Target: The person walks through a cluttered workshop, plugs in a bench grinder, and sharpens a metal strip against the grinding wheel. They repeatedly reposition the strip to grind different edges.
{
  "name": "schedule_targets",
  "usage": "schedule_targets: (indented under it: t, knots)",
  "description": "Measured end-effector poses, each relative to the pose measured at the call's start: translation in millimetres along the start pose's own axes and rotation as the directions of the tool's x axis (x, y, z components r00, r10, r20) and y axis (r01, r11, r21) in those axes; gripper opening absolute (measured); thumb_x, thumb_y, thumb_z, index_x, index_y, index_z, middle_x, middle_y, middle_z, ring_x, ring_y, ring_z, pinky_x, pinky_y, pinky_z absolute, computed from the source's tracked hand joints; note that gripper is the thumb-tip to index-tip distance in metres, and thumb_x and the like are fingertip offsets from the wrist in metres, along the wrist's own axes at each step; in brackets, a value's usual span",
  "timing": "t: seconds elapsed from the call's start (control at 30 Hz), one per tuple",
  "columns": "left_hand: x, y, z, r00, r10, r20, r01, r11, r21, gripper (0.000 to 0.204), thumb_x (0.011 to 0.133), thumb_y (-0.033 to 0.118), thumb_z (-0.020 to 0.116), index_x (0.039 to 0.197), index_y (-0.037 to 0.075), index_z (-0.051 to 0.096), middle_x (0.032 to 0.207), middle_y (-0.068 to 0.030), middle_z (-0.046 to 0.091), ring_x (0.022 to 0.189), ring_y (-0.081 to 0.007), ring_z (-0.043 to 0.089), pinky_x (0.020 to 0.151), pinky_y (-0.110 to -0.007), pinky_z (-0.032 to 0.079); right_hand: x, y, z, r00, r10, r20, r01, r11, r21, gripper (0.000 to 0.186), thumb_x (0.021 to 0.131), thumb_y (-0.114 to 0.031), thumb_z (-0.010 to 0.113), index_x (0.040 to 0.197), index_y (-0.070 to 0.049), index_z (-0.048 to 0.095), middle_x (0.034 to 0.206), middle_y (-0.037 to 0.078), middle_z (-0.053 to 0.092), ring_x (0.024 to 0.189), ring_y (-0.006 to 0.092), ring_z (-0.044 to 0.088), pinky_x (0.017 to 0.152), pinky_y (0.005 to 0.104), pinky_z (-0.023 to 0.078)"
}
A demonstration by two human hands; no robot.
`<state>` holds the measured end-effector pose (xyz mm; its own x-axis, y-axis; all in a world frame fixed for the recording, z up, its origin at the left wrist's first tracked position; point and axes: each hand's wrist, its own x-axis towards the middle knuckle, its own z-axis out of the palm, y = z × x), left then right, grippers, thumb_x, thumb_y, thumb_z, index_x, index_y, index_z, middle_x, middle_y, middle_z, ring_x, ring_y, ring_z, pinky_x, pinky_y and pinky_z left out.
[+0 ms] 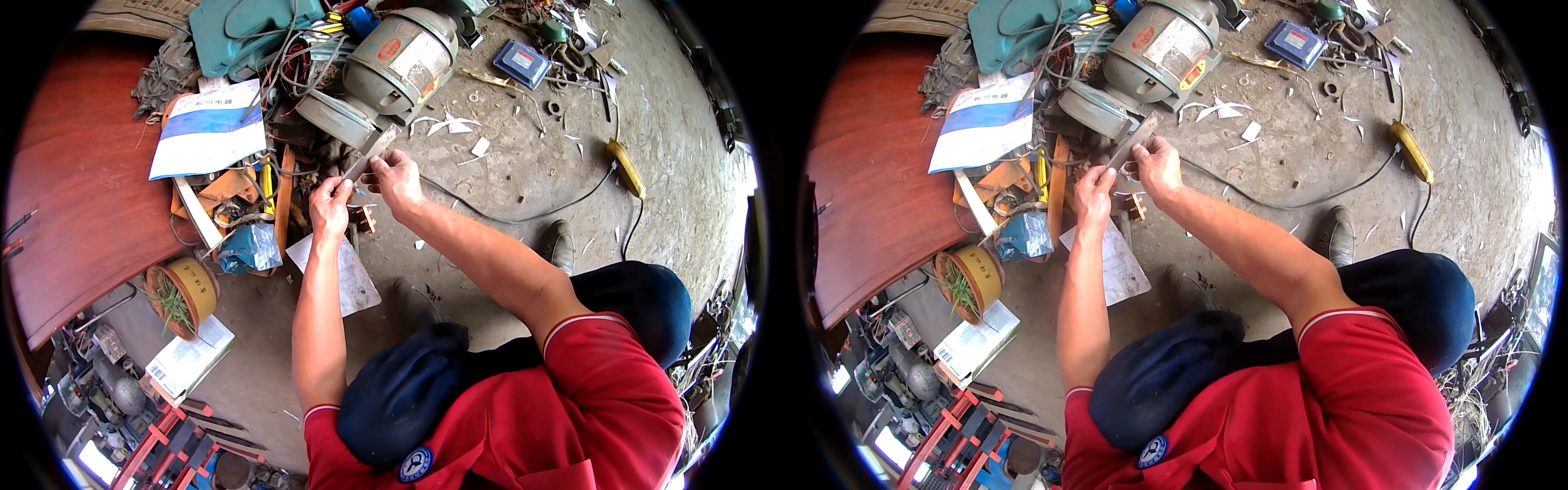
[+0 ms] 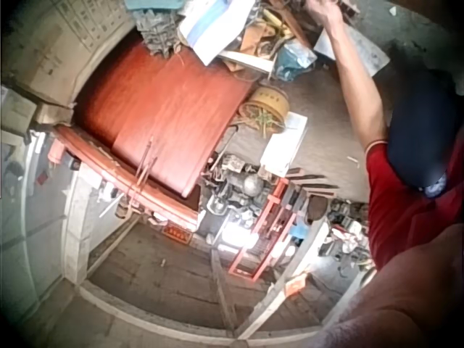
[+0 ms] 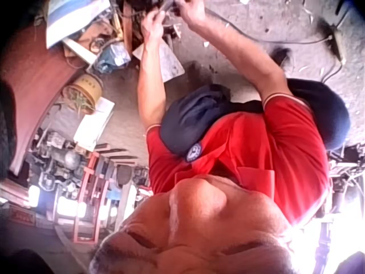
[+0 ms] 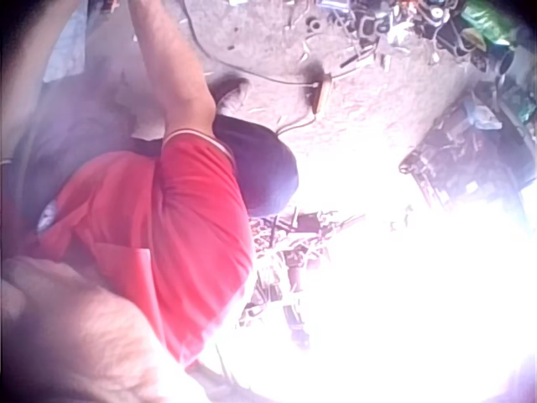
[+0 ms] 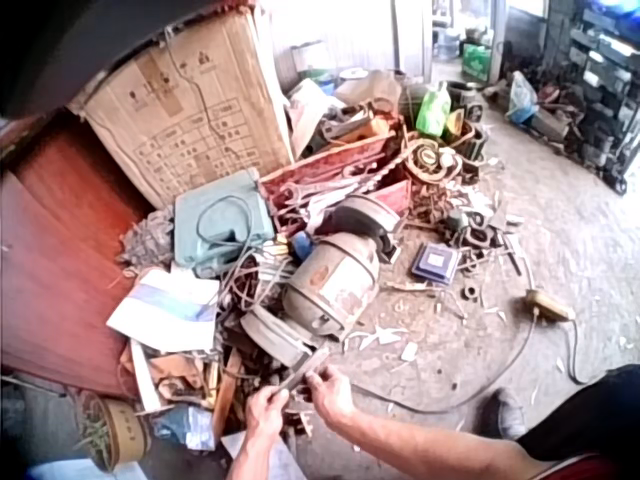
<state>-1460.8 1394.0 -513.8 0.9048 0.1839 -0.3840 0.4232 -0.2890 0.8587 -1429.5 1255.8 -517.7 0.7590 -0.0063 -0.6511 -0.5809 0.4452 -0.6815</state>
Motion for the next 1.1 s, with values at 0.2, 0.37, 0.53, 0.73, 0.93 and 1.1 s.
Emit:
schedule_targets:
  t: [0.2,0.37,0.53,0.73,0.93,1.1]
  knots:
    - [-6.1,-5.5,-3.2,0.999,-0.002,-0.044,0.001,1.0,-0.024,0.018,0.085,0.013,0.06,0.093,-0.003,0.062,0.075,0.0001,0.057,0.068,-0.0072,0.049,0.064,-0.023,0.041,-4.0,4.2,2.3,0.999,0.011,0.033,-0.009,0.998,-0.06,0.011,0.089,-0.011,0.052,0.083,-0.002,0.05,0.075,0.007,0.061,0.062,0.0137,0.061,0.052,0.0259,0.048]
    - [-13.3,-6.2,-6.8,0.998,-0.01,-0.067,0.008,1.0,-0.025,0.018,0.084,0.013,0.06,0.093,-0.003,0.062,0.075,0.0,0.057,0.069,-0.0076,0.049,0.065,-0.023,0.041,-8.6,7.0,5.4,0.999,0.018,0.043,-0.016,0.998,-0.064,0.011,0.089,-0.012,0.053,0.083,-0.003,0.05,0.075,0.007,0.061,0.063,0.0136,0.061,0.052,0.026,0.048]
    - [-19.7,-17.6,-11.7,0.996,-0.027,-0.086,0.019,0.996,-0.092,0.02,0.084,0.015,0.061,0.092,-0.004,0.061,0.073,0.0002,0.056,0.068,-0.0082,0.047,0.063,-0.024,0.039,-12.3,16.7,8.6,1.0,0.012,0.029,-0.009,0.996,-0.09,0.012,0.087,-0.011,0.055,0.082,0.0,0.054,0.071,0.008,0.061,0.057,0.0132,0.059,0.048,0.0273,0.046]
    - [-34.0,-18.0,-14.9,0.993,-0.085,-0.083,0.066,0.977,-0.205,0.016,0.085,0.014,0.06,0.088,-0.001,0.061,0.073,0.0015,0.055,0.066,-0.0073,0.049,0.062,-0.023,0.04,-20.5,23.6,7.6,0.997,-0.029,0.065,0.037,0.992,-0.118,0.013,0.085,-0.012,0.057,0.081,0.0,0.054,0.069,0.009,0.061,0.054,0.0136,0.056,0.048,0.0282,0.046]
    - [-20.5,0.5,-8.4,0.965,-0.238,0.105,0.261,0.882,-0.393,0.016,0.083,0.019,0.06,0.08,0.003,0.06,0.062,0.0013,0.051,0.055,-0.0089,0.047,0.053,-0.023,0.039,-13.4,6.8,-3.0,0.997,0.048,0.054,-0.045,0.998,-0.039,0.012,0.085,-0.013,0.057,0.085,-0.003,0.051,0.076,0.006,0.06,0.064,0.0165,0.062,0.052,0.0263,0.049]
    - [5.6,19.5,6.3,0.919,-0.313,0.242,0.393,0.783,-0.483,0.015,0.081,0.02,0.061,0.077,0.006,0.057,0.061,0.0001,0.049,0.052,-0.0113,0.047,0.05,-0.025,0.038,0.9,-13.3,-7.3,0.998,0.065,-0.024,-0.063,0.996,0.056,0.011,0.086,-0.012,0.056,0.083,-0.005,0.049,0.074,0.007,0.059,0.062,0.017,0.062,0.051,0.0273,0.049]
